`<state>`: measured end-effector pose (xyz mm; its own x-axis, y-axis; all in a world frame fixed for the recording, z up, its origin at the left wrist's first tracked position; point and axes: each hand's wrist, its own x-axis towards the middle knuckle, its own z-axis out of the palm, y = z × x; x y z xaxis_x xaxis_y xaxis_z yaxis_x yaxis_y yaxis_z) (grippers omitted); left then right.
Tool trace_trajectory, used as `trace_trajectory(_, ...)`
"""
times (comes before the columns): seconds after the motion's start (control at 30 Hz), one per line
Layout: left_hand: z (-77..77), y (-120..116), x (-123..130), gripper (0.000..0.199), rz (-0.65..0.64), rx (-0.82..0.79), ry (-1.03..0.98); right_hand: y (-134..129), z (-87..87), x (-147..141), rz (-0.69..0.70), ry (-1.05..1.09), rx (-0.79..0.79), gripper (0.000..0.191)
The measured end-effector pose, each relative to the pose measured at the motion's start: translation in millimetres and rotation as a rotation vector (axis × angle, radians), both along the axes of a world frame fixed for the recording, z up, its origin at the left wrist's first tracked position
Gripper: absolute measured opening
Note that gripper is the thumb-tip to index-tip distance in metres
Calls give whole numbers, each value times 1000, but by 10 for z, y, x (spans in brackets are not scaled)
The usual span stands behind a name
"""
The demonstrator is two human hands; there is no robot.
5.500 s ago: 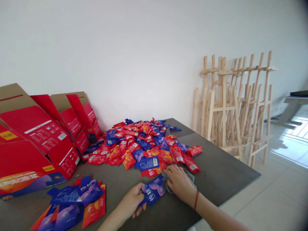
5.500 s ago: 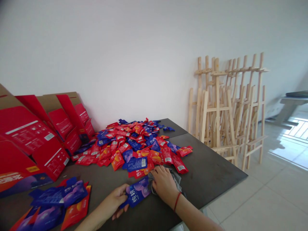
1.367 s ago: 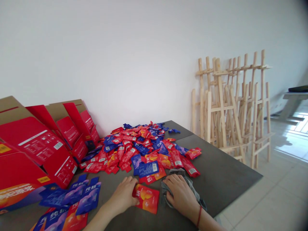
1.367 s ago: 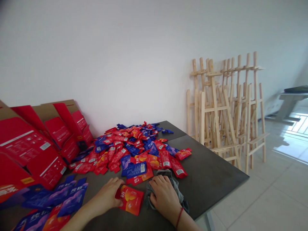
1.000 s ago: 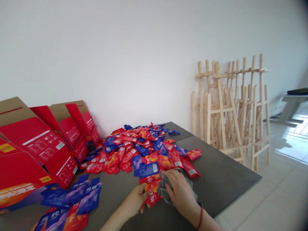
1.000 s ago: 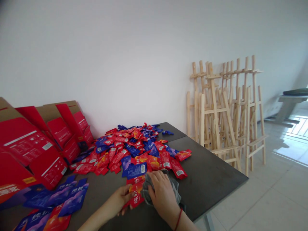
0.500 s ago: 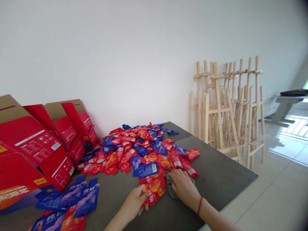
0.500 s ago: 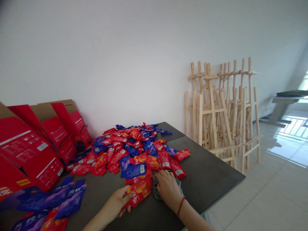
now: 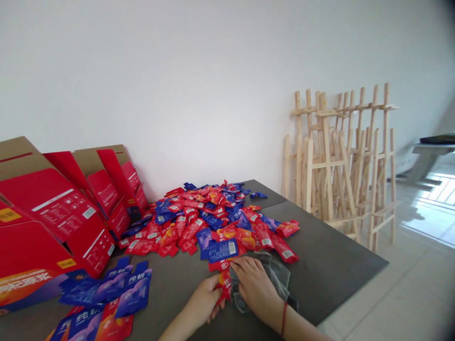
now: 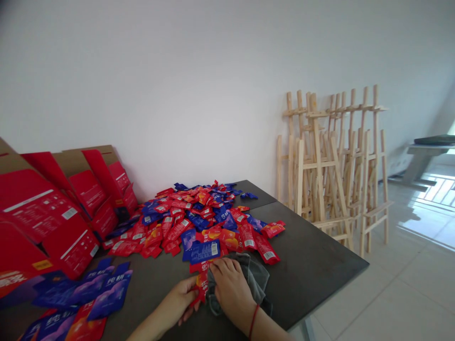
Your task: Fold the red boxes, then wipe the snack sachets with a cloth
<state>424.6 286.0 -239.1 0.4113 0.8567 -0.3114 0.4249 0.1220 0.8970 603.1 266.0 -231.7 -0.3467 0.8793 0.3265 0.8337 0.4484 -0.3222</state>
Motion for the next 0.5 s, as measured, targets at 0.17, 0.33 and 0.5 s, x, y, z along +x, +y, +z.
trace_trajectory(0.17, 177, 9, -128, 28, -42, 260, 200, 155, 57, 472, -176, -9, -55, 45)
trace_trajectory(0.33, 412, -14, -244, 43, -177, 788, 450, 223, 151, 722, -291, 60, -35, 37)
trace_trajectory(0.5, 445, -93, -141, 37, -289, 872, 675, -33, 201, 282, -111, 97, 21, 43)
